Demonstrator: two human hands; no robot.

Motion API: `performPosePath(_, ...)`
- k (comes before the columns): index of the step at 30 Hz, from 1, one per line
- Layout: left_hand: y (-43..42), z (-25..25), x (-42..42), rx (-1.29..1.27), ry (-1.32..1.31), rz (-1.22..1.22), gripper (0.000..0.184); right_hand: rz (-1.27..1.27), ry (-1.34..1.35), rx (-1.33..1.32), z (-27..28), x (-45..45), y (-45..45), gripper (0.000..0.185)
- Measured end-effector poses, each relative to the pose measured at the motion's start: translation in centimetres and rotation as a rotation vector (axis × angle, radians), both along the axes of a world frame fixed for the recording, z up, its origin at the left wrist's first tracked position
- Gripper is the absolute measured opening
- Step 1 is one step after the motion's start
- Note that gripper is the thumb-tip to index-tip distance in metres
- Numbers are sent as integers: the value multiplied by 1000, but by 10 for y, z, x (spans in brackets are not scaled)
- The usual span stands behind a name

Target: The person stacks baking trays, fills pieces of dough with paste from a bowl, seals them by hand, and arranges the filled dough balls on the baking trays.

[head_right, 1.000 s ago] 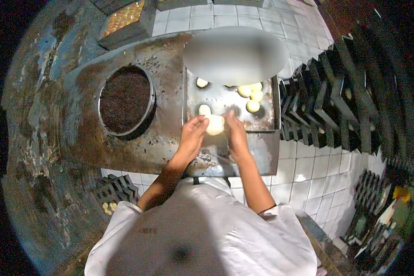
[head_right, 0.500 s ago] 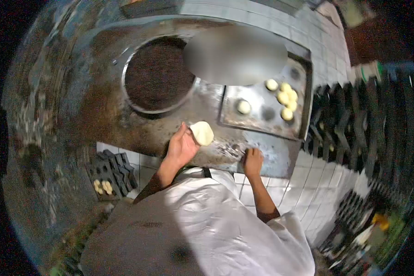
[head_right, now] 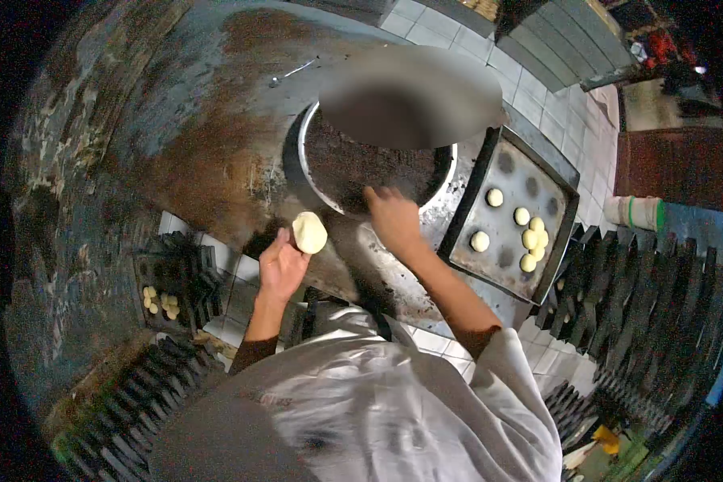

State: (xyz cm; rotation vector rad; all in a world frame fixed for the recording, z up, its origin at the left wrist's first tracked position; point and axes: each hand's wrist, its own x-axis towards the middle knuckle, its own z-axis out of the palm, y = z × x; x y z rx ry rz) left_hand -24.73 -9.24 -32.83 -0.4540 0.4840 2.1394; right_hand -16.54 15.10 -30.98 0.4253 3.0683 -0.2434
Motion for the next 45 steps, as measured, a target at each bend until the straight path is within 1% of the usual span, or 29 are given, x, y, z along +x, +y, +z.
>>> performPosePath(2, -6, -6, -6, -102, 41, 39, 30, 47, 32, 52, -28, -32, -1, 19)
performPosePath(4, -13, -9, -12, -287, 82, 81, 32, 6, -382, -62, -44, -55, 0, 19)
performPosePath(5, -16, -10, -14, -308, 115, 93, 33, 15, -246, -54, -60, -51, 4, 22)
performPosePath(6, -17, -9, -15, -311, 119, 99, 33, 22, -242, -56, -56, -49, 10, 22)
performPosePath(8, -15, -7, -15, -237, 53, 166, 34, -84, -84, -414, -41, -39, 24, 26)
performPosePath(9, -13, -8, -13, -235, 55, 164, 34, -143, -152, -709, -38, -34, 37, 25)
performPosePath(10, -7, -8, -11, -226, 52, 137, 34, -296, -152, -1168, -28, -22, 39, 20)
performPosePath(12, 11, -4, -3, -258, 64, 69, 35, -311, -136, -1426, 8, 8, 37, 19)
performPosePath(14, 37, 13, 13, -195, 82, -10, 33, -305, -110, -1522, 56, 37, 23, 18)
performPosePath(15, 51, 22, 23, -160, 65, -47, 32, -281, -48, -1564, 55, 54, 19, 16)
performPosePath(18, 92, 33, 62, 11, -34, -135, 30, -331, 179, -1532, 29, 101, 8, 10)
performPosePath(20, 114, 37, 87, 38, -17, -183, 29, -450, 288, -1392, -1, 146, 7, 12)
performPosePath(22, 127, 51, 116, -18, -2, -249, 30, -588, 301, -1507, -6, 201, 3, 12)
performPosePath(24, 134, 67, 140, -74, 11, -272, 30, -663, 384, -1465, -50, 269, -1, 11)
performPosePath(26, 142, 68, 161, 26, 52, -268, 33, -843, 524, -1459, -90, 331, -8, 11)
performPosePath(27, 146, 69, 173, 43, 87, -293, 45, -890, 486, -1456, -124, 363, -5, 9)
performPosePath(28, 149, 68, 185, 40, 99, -304, 45, -891, 502, -1463, -121, 379, -2, 9)
performPosePath(30, 153, 66, 205, 151, -56, -421, 57, -785, 170, -586, -119, 406, 0, 17)
performPosePath(32, 159, 68, 228, 138, -1, -478, 65, -702, 419, -325, -106, 402, 7, 31)
performPosePath(33, 161, 72, 239, 129, 31, -503, 64, -735, 530, -418, -80, 389, 8, 33)
performPosePath(35, 163, 74, 260, 111, 66, -547, 63, -791, 645, -1104, -26, 358, 14, 49)
performPosePath(36, 166, 73, 268, 134, 95, -564, 59, -758, 664, -1340, -40, 351, 20, 55)
performPosePath(37, 167, 71, 276, 158, 123, -575, 54, -711, 667, -1734, 20, 344, 17, 57)
performPosePath(38, 167, 61, 280, 155, 129, -576, 54, -642, 678, -1899, 32, 343, 19, 58)
performPosePath(40, 170, 57, 282, -114, 414, -595, 43, -522, 556, -1644, 51, 350, 26, 54)
performPosePath(42, 162, 71, 279, -148, 514, -673, 40, -380, 583, -1404, 59, 363, 27, 60)
performPosePath(43, 160, 83, 282, -251, 642, -718, 45, -387, 563, -1130, 71, 367, 24, 69)
performPosePath(44, 158, 88, 285, -357, 764, -764, 52, -378, 553, -1134, 70, 368, 22, 69)
performPosePath(45, 158, 86, 283, -341, 762, -771, 61, -314, 591, -888, 73, 368, 21, 71)
